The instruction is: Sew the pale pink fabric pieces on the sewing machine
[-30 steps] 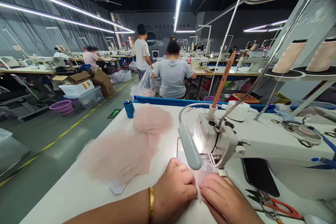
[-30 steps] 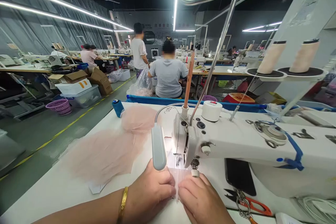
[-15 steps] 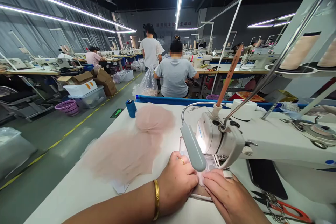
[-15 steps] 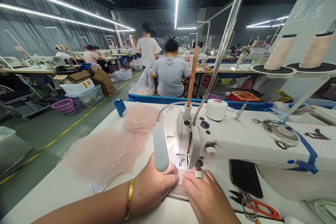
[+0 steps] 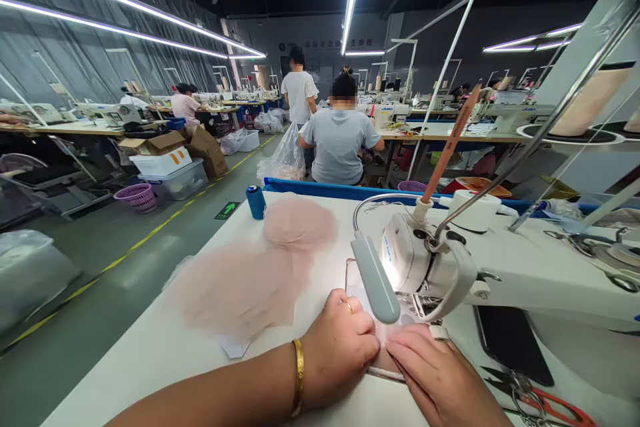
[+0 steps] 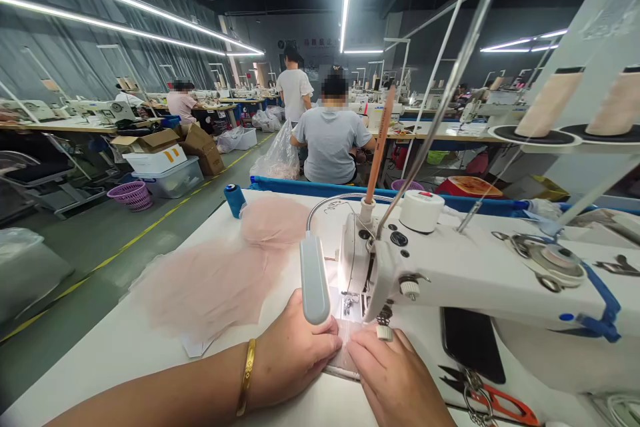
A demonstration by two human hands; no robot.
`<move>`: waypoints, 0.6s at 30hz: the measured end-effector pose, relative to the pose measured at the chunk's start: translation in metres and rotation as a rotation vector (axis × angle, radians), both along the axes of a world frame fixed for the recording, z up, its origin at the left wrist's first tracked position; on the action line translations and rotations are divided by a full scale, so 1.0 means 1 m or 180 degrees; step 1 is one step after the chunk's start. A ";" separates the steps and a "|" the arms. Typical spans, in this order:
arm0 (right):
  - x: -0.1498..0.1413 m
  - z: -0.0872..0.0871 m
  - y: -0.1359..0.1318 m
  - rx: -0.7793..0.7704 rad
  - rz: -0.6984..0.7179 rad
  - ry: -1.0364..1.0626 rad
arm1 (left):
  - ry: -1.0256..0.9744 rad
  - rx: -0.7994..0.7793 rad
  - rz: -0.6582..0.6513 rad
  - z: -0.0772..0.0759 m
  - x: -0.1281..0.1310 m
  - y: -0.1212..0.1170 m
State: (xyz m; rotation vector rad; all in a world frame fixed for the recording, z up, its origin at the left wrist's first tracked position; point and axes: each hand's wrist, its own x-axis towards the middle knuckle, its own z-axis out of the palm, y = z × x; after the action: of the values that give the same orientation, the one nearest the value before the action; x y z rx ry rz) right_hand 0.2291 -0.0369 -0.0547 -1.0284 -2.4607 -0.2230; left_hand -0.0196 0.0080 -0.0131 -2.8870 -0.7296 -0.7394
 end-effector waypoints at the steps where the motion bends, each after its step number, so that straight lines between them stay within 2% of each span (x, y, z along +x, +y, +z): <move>1: 0.001 -0.001 0.001 0.0048 0.0037 -0.0019 | 0.0007 0.0024 -0.0002 -0.001 0.000 0.000; 5: 0.002 -0.002 0.006 0.0126 0.0089 -0.0068 | -0.0086 0.0074 0.0046 -0.004 -0.001 0.000; 9: -0.009 0.007 0.005 0.0067 -0.0100 0.0222 | -0.0367 0.0035 0.0084 -0.006 0.002 0.003; 13: -0.022 0.022 0.006 -0.0080 -0.0379 0.0641 | -0.0541 -0.0172 0.0042 0.000 0.006 0.010; 18: -0.023 0.024 0.010 -0.0138 -0.0601 0.0546 | -0.0304 -0.0329 0.0140 0.006 0.007 0.017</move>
State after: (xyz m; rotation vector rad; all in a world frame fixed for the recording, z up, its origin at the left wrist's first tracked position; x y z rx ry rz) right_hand 0.2062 -0.0273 -0.0302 -1.2459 -2.2256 -0.1355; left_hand -0.0128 0.0251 -0.0072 -2.9331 -0.8638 -0.8645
